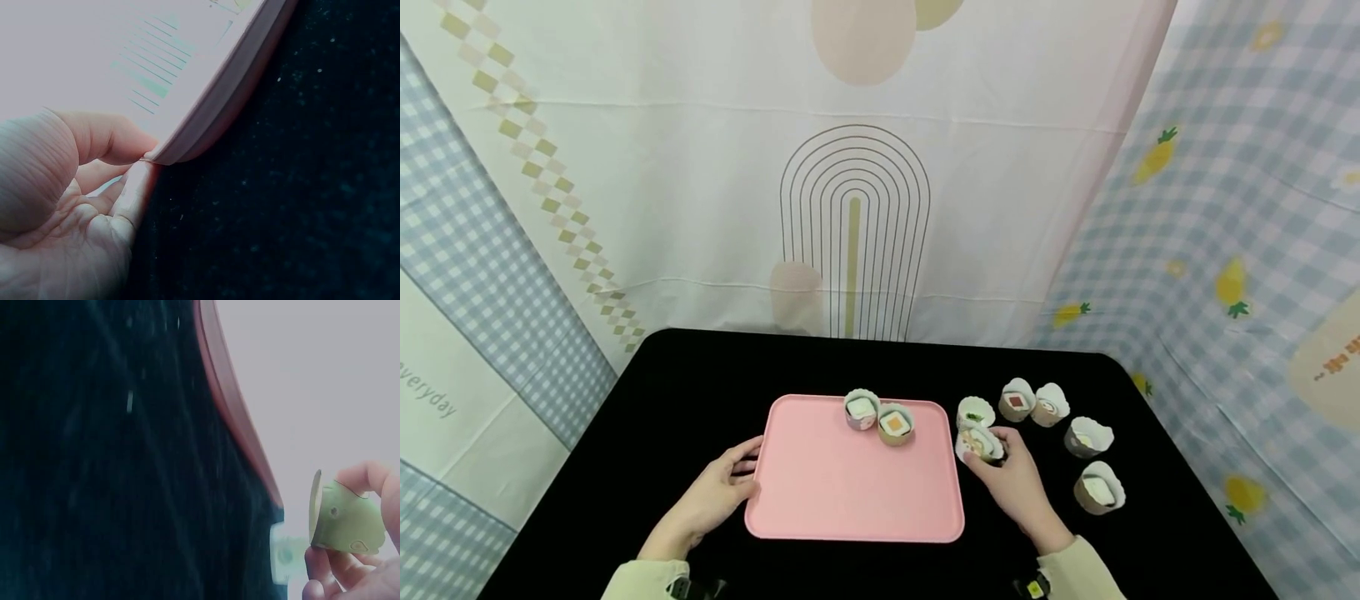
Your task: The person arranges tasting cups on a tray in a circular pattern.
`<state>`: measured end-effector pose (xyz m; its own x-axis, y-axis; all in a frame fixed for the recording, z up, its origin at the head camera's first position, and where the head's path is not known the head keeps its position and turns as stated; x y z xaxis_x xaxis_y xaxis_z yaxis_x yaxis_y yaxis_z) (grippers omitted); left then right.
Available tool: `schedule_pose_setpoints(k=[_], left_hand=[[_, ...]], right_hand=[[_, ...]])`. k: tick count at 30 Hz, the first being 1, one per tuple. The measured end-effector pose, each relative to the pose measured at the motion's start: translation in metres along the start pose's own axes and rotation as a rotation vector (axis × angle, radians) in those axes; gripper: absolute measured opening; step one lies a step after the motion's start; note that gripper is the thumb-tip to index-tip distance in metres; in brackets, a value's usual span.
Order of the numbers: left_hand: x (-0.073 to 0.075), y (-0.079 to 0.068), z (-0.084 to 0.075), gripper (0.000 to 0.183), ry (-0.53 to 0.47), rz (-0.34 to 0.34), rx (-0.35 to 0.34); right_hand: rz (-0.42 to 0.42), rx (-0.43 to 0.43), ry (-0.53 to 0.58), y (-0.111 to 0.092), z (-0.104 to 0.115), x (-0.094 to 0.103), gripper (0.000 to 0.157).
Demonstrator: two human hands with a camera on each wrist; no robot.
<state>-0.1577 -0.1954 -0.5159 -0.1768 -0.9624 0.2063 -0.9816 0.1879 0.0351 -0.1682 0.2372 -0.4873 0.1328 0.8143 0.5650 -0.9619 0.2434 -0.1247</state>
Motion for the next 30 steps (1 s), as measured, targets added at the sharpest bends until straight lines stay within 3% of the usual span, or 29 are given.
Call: schedule_pose_setpoints(k=[11,17,23,30], left_hand=[[0.0,-0.001,0.001,0.067,0.01,0.003,0.01],[0.0,-0.001,0.0,0.068,-0.003,0.009,-0.006],[0.0,0.0,0.002,0.068,-0.023,0.0,-0.007],[0.0,0.002,0.004,0.067,-0.009,-0.001,0.005]], right_hand=[[0.1,0.064,-0.082,-0.009,0.017,-0.04,0.052],[0.101,0.136,-0.162,-0.009,0.025,-0.056,0.05],[0.093,0.178,-0.202,-0.007,0.028,-0.063,0.05],[0.113,0.189,-0.199,-0.007,0.028,-0.062,0.061]])
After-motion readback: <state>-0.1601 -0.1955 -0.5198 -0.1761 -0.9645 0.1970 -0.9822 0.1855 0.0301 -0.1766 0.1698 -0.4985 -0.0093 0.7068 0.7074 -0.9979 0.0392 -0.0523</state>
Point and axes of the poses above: each hand's wrist, its own y-axis towards the middle knuckle, its own x-axis out of the back of the hand, z = x × y, the point moved 2 cm from there along y, towards the middle knuckle, and after that the axes turned 12 degrees about -x, right-handed, at the moved point
